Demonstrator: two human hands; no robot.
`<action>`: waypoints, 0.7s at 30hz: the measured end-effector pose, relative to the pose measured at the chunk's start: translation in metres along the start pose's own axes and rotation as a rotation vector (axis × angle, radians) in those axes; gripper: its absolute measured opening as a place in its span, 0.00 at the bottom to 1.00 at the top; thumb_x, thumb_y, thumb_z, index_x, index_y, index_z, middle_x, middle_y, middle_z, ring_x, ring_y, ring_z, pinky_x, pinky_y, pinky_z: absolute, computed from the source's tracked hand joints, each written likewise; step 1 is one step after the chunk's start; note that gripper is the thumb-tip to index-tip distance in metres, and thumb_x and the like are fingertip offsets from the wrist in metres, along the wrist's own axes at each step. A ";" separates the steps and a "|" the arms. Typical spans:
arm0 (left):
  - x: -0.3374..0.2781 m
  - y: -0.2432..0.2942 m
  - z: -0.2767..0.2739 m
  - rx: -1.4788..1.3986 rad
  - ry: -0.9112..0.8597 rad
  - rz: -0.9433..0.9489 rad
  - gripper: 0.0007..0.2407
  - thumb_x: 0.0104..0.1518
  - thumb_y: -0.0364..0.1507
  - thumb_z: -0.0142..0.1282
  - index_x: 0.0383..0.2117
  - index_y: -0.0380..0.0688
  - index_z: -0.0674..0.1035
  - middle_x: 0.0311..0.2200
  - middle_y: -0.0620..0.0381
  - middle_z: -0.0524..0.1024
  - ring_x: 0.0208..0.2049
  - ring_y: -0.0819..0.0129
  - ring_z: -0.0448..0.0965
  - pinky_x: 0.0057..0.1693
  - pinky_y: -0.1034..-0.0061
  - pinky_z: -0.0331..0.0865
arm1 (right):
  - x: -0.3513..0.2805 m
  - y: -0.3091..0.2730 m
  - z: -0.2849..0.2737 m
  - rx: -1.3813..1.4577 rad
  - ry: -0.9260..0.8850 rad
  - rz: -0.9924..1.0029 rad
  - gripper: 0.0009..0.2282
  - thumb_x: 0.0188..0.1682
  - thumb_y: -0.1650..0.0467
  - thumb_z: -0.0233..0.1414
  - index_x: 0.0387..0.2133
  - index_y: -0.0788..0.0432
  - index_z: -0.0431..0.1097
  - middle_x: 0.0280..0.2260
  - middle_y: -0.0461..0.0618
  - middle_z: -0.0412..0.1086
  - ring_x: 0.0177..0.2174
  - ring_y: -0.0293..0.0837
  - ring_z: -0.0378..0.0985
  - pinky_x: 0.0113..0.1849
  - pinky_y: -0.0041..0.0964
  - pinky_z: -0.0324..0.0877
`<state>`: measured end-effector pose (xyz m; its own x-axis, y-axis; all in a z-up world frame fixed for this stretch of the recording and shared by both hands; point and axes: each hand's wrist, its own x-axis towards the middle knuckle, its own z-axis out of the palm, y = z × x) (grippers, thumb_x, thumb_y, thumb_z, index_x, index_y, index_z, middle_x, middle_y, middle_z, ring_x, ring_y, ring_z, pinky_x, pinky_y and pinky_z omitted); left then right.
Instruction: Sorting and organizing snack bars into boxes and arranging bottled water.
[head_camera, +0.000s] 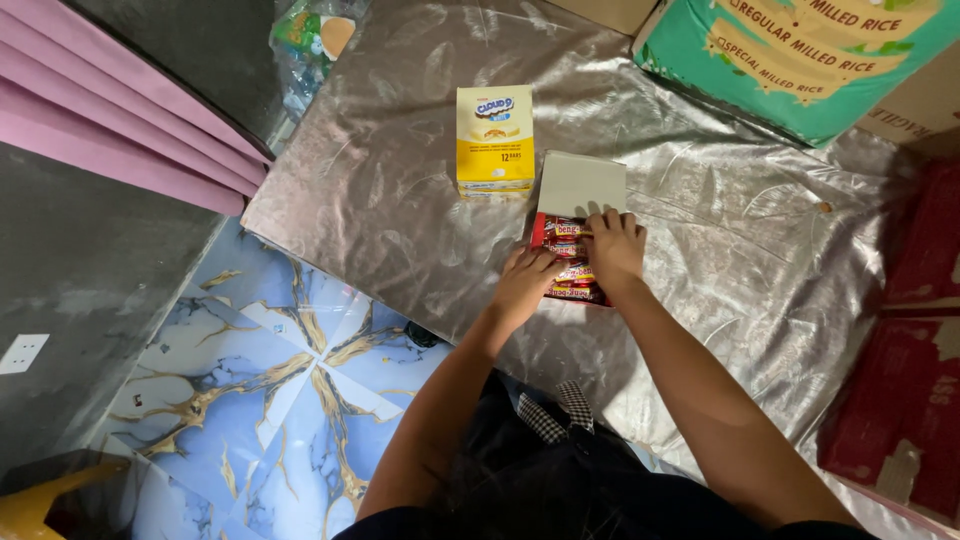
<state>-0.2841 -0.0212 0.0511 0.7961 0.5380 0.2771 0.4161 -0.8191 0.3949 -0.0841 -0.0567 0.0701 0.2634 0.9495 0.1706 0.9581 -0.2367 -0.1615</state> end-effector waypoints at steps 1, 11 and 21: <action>0.001 0.001 -0.001 -0.001 0.000 0.001 0.17 0.56 0.27 0.55 0.53 0.51 0.76 0.51 0.57 0.73 0.59 0.60 0.70 0.68 0.56 0.52 | 0.000 0.002 0.006 -0.001 0.000 0.001 0.15 0.44 0.66 0.61 0.45 0.53 0.71 0.50 0.51 0.67 0.50 0.57 0.66 0.48 0.57 0.62; 0.009 0.007 -0.001 0.092 -0.020 0.009 0.20 0.55 0.24 0.54 0.56 0.50 0.75 0.53 0.57 0.73 0.61 0.59 0.67 0.68 0.56 0.53 | 0.002 -0.001 -0.006 0.158 -0.007 -0.033 0.13 0.47 0.69 0.59 0.44 0.57 0.70 0.49 0.56 0.66 0.50 0.59 0.67 0.49 0.54 0.64; -0.004 -0.004 -0.006 0.051 0.109 -0.094 0.22 0.52 0.27 0.57 0.56 0.44 0.74 0.52 0.53 0.71 0.62 0.53 0.64 0.67 0.54 0.53 | -0.043 0.021 -0.047 0.313 -0.239 -0.175 0.19 0.44 0.66 0.58 0.49 0.58 0.70 0.48 0.56 0.68 0.49 0.58 0.66 0.50 0.52 0.62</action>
<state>-0.2913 -0.0185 0.0541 0.7012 0.6287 0.3361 0.5102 -0.7718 0.3794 -0.0700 -0.1125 0.1045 0.0312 0.9995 -0.0023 0.8960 -0.0290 -0.4431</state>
